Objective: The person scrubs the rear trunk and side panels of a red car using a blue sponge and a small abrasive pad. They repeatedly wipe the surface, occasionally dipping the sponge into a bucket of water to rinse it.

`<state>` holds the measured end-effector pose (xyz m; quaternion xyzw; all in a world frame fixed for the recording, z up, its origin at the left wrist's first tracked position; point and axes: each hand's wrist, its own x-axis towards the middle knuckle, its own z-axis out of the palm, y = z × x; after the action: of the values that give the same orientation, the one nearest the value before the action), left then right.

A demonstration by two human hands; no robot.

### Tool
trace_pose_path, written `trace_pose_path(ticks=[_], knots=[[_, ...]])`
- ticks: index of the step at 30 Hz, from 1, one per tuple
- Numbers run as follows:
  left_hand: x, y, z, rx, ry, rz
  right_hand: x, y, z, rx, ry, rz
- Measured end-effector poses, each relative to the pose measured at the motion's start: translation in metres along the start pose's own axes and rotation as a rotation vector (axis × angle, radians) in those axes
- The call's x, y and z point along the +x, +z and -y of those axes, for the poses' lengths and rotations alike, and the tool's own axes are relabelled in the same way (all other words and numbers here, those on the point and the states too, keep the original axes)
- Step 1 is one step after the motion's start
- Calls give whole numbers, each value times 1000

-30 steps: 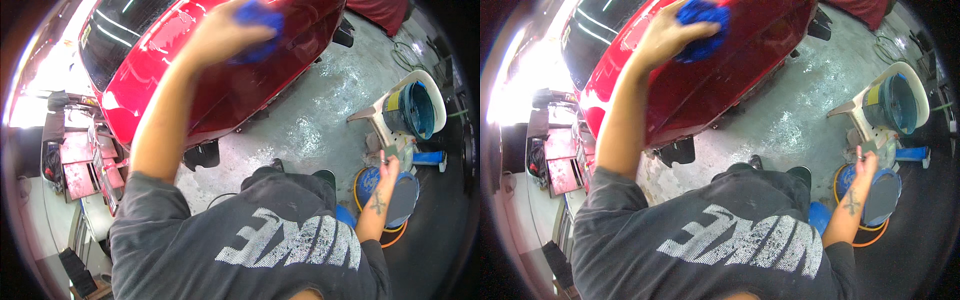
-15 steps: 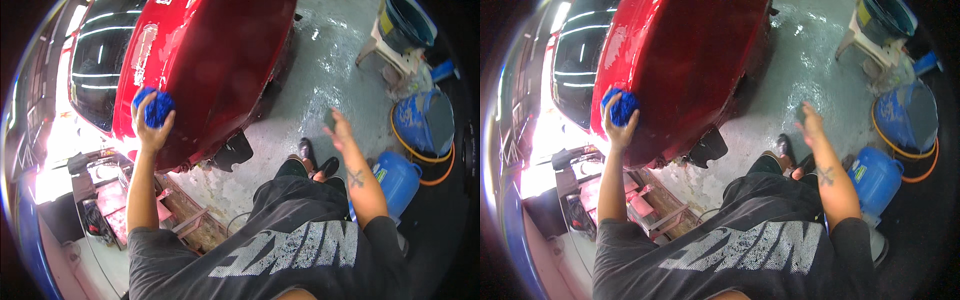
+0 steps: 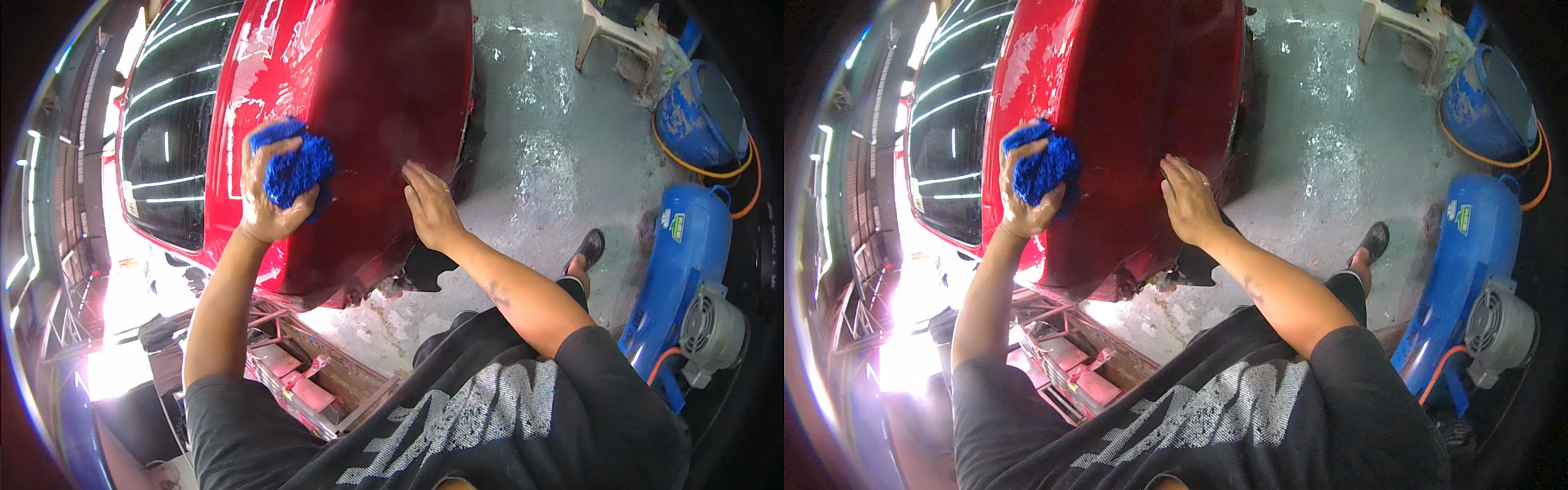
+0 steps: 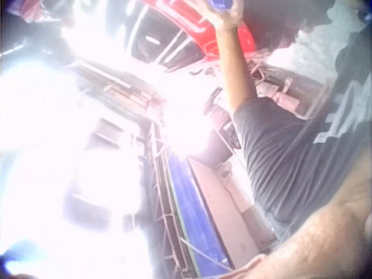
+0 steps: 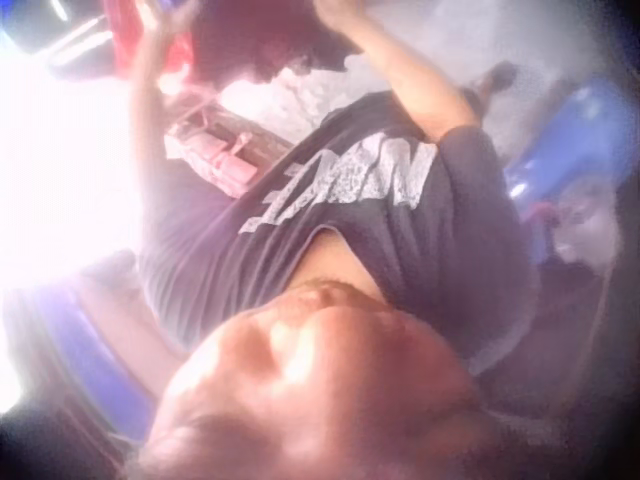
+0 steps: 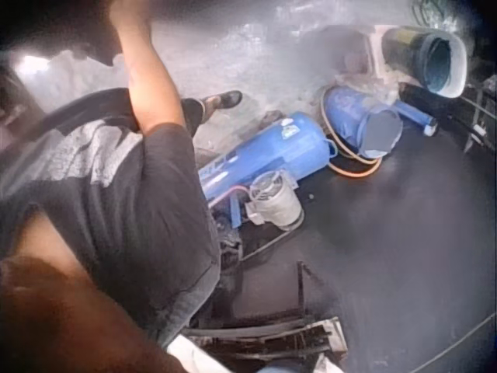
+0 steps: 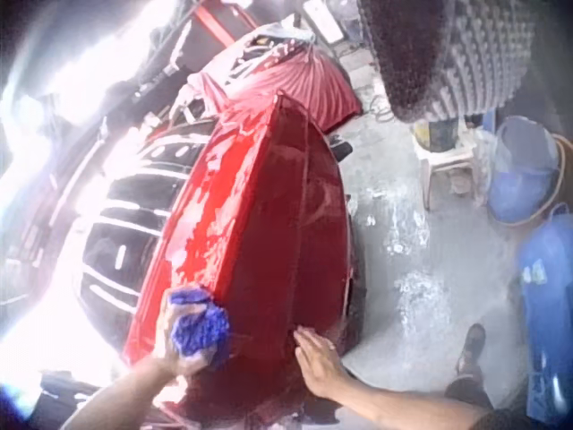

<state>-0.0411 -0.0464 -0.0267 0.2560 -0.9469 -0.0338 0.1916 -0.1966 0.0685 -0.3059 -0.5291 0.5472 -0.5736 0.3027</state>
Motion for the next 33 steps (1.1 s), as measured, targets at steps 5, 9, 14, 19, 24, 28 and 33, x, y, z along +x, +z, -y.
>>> trace_pose_path(ticks=[5, 9, 14, 19, 24, 28, 33], knots=[[-26, 1, 22, -41, 40, 3, -13, 10, -5, -63, -43, 25], [-11, 14, 24, -59, 66, 1, 6, 3, -79, -121, 222, 19], [-29, 0, 23, -6, 49, -4, -8, 25, -18, -170, 123, 104], [-23, 12, 34, -66, 76, -29, -6, 20, -45, -99, 190, 137], [-14, 19, 39, -101, 113, -34, 48, 11, -48, 18, 161, 167], [-30, 18, 48, -113, 83, -26, 12, 8, -34, 32, 122, 311], [-17, 19, 45, -111, 100, 12, 119, 13, -80, -30, 49, 67]])
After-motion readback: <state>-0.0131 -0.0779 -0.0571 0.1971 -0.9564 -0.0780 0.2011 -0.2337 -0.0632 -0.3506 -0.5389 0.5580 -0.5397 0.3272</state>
